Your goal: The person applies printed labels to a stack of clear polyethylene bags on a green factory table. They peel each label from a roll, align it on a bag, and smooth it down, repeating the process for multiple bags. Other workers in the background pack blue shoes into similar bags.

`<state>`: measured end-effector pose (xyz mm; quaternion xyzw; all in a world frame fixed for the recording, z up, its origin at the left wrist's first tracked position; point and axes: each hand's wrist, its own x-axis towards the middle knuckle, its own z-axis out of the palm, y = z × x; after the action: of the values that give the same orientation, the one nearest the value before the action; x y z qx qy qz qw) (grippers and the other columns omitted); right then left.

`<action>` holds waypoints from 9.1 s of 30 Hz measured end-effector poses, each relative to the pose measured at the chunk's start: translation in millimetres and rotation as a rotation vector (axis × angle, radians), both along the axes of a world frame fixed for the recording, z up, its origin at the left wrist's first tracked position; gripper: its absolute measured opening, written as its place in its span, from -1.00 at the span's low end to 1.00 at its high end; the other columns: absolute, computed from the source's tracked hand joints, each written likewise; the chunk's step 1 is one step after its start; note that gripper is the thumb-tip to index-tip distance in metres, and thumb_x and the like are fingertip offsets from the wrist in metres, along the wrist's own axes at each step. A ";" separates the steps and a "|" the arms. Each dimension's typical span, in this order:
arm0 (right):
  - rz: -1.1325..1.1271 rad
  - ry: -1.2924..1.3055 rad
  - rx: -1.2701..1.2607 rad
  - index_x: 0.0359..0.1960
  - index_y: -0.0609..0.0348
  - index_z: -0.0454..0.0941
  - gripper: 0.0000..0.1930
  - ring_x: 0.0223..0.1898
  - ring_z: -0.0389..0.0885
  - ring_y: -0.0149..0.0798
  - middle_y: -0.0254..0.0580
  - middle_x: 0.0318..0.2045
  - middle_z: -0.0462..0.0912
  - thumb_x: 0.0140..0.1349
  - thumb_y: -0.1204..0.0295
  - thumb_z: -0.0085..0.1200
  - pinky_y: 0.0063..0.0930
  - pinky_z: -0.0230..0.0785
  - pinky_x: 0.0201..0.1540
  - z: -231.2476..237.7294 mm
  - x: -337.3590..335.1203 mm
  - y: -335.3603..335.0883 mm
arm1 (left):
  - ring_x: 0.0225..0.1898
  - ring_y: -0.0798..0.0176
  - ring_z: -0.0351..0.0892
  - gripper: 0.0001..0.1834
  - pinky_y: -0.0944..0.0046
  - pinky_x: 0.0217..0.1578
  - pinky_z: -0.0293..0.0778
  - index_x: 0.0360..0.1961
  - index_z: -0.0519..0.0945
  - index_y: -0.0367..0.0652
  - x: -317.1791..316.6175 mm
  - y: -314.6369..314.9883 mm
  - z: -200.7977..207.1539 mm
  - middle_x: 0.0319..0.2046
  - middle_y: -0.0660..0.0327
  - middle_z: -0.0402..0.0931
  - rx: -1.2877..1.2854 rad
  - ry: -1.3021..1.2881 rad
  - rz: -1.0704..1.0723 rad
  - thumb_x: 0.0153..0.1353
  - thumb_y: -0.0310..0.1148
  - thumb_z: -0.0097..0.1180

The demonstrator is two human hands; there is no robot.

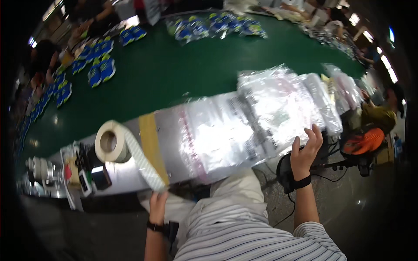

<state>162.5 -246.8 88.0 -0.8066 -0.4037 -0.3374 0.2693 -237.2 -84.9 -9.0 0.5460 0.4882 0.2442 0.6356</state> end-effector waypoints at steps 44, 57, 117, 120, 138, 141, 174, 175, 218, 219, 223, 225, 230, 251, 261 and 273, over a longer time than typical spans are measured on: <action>1.108 1.508 -0.239 -0.43 0.26 0.47 -0.95 -0.48 0.42 -0.42 -0.29 -0.48 0.41 0.08 0.63 0.08 -0.60 0.27 -0.41 -12.1 -184.2 112.6 | -0.37 0.59 0.37 -0.85 0.54 -0.43 0.29 -0.21 0.51 -0.27 54.4 2.6 61.2 -0.37 0.36 0.46 -0.058 -0.493 -0.088 0.28 -0.42 0.01; 1.136 1.646 -0.200 -0.29 0.27 0.50 -0.90 -0.39 0.47 -0.45 -0.28 -0.41 0.52 0.16 0.56 0.06 -0.60 0.33 -0.32 -29.7 -147.3 104.9 | -0.36 0.43 0.48 -0.91 0.43 -0.29 0.43 -0.35 0.54 -0.35 65.5 12.7 64.9 -0.33 0.21 0.53 0.134 -0.323 0.046 0.22 -0.54 0.02; 0.623 0.603 -0.328 -0.19 0.15 0.56 -0.70 -0.20 0.56 -0.12 -0.14 -0.27 0.58 -0.01 0.40 0.21 -0.36 0.43 -0.15 -41.2 -92.1 79.6 | -0.06 -0.07 0.49 -0.43 0.10 -0.19 0.56 0.23 0.13 -0.27 143.1 48.7 91.4 0.09 -0.12 0.28 -0.535 -0.636 -0.337 0.38 -0.05 -0.34; 0.659 1.034 -0.065 -0.31 0.18 0.61 -0.85 -0.36 0.59 -0.36 -0.22 -0.39 0.62 0.16 0.40 0.06 -0.49 0.42 -0.29 -27.5 -80.8 91.5 | -0.04 -0.04 0.48 -0.48 0.14 -0.18 0.53 0.24 0.08 -0.30 140.7 47.6 55.9 0.11 -0.11 0.26 -0.559 -0.605 -0.232 0.36 -0.23 -0.23; 0.146 -0.042 -0.192 -0.20 0.14 0.46 -0.66 0.18 0.17 0.03 -0.09 0.03 0.35 -0.08 0.47 0.21 -0.08 0.09 0.17 14.8 -4.5 28.2 | -0.35 0.31 0.51 -0.90 0.36 -0.37 0.44 -0.37 0.50 -0.29 28.3 -32.4 46.1 -0.40 0.18 0.52 0.293 0.197 -0.066 0.16 -0.46 0.07; 0.198 0.070 -0.468 -0.32 0.05 0.60 -0.71 0.25 0.09 0.06 -0.03 0.12 0.33 -0.17 0.38 0.26 0.17 -0.05 0.21 12.7 1.1 68.9 | -0.17 0.00 0.50 -0.72 0.17 -0.15 0.44 -0.24 0.55 -0.22 106.0 -25.7 82.2 -0.23 0.09 0.54 1.017 0.060 -0.495 -0.06 -0.47 0.19; 1.442 0.645 -0.718 -0.09 0.20 0.51 -0.61 0.03 0.44 0.00 -0.03 -0.02 0.48 0.01 0.38 0.22 -0.26 0.33 0.04 -26.5 -169.5 114.0 | -0.45 0.50 0.42 -0.78 0.45 -0.47 0.32 -0.19 0.52 -0.34 12.3 -3.0 -26.7 -0.42 0.32 0.52 -0.006 -0.099 0.057 0.22 -0.40 0.04; 1.373 0.752 -0.748 -0.08 0.23 0.50 -0.64 -0.05 0.50 -0.02 -0.03 -0.11 0.53 0.06 0.41 0.18 -0.32 0.38 -0.02 -17.0 -167.9 112.0 | -0.42 0.50 0.47 -0.79 0.46 -0.43 0.39 -0.19 0.51 -0.32 18.6 -4.1 -10.9 -0.37 0.32 0.52 -0.049 -0.185 0.069 0.25 -0.39 0.02; 0.356 0.347 -0.234 -0.40 0.20 0.43 -0.74 -0.05 0.33 -0.03 -0.11 -0.20 0.42 -0.03 0.35 0.21 -0.10 0.11 0.05 -83.0 -95.8 138.9 | 0.30 0.04 0.09 -0.22 -0.10 0.19 0.07 0.18 0.28 -0.31 118.7 4.2 48.4 0.23 0.00 0.20 1.109 0.574 -0.670 0.14 0.13 0.00; 0.352 0.322 -0.242 -0.40 0.20 0.43 -0.77 -0.08 0.34 -0.05 -0.13 -0.22 0.43 -0.02 0.38 0.20 -0.10 0.11 0.04 -88.1 -92.0 138.8 | 0.31 0.04 0.09 -0.23 -0.10 0.19 0.07 0.18 0.28 -0.30 117.1 3.7 47.6 0.24 0.00 0.20 1.098 0.571 -0.669 0.14 0.12 0.00; 0.384 0.477 -0.228 -0.41 0.18 0.42 -0.81 -0.11 0.35 -0.06 -0.14 -0.25 0.44 -0.01 0.42 0.18 -0.08 0.11 0.03 -85.5 -84.5 136.6 | 0.32 0.04 0.06 -0.25 -0.12 0.19 0.08 0.18 0.29 -0.28 112.1 3.3 44.4 0.25 0.02 0.19 1.073 0.537 -0.650 0.13 0.08 0.05; 0.447 0.371 -0.169 -0.43 0.13 0.41 -0.74 -0.09 0.32 -0.05 -0.15 -0.24 0.42 -0.05 0.35 0.24 0.00 0.06 0.05 -66.7 -105.6 135.7 | 0.32 0.03 0.06 -0.27 -0.13 0.18 0.08 0.18 0.31 -0.27 110.6 1.3 44.6 0.25 0.03 0.19 1.043 0.520 -0.647 0.13 0.05 0.07; 0.440 0.350 -0.198 -0.43 0.19 0.42 -0.79 -0.16 0.37 -0.03 -0.12 -0.28 0.45 0.01 0.39 0.18 -0.12 0.17 -0.02 -81.3 -87.7 136.3 | 0.31 0.01 0.08 -0.29 -0.15 0.18 0.08 0.17 0.32 -0.26 110.3 1.9 44.3 0.25 0.06 0.20 1.036 0.539 -0.655 0.12 0.03 0.09; 0.606 1.556 0.532 -0.43 0.18 0.42 -0.81 -0.33 0.47 -0.48 -0.32 -0.36 0.52 0.33 0.40 -0.13 -0.62 0.30 -0.25 -58.8 -10.5 90.1 | -0.01 -0.02 0.48 -0.62 0.08 -0.10 0.52 0.08 0.23 -0.32 239.2 53.7 22.8 0.02 -0.05 0.35 -0.684 -0.698 -0.442 0.40 -0.25 -0.36; 0.911 0.751 -0.156 0.00 0.23 0.40 -0.56 0.13 0.33 -0.10 -0.05 0.13 0.32 0.11 0.31 0.14 -0.26 0.22 0.12 4.7 -82.1 82.8 | -0.19 0.07 0.52 -0.33 0.09 -0.18 0.52 0.00 0.35 -0.19 232.0 50.0 36.2 -0.20 0.06 0.47 -0.997 -0.736 -0.454 0.29 0.23 -0.41; 0.318 0.718 0.168 -0.40 0.21 0.49 -0.92 -0.50 0.55 -0.18 -0.09 -0.53 0.56 0.16 0.48 -0.03 -0.43 0.36 -0.45 -8.1 4.9 77.0 | -0.10 0.05 0.53 -0.50 0.12 -0.11 0.48 0.06 0.37 -0.31 26.1 3.6 52.9 -0.04 -0.04 0.47 -0.544 -0.513 -0.084 0.38 -0.09 -0.31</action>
<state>167.4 -169.8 79.9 -0.7758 -0.3748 -0.0199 0.5072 -211.1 -81.4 43.9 0.2979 0.3373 0.2084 0.8684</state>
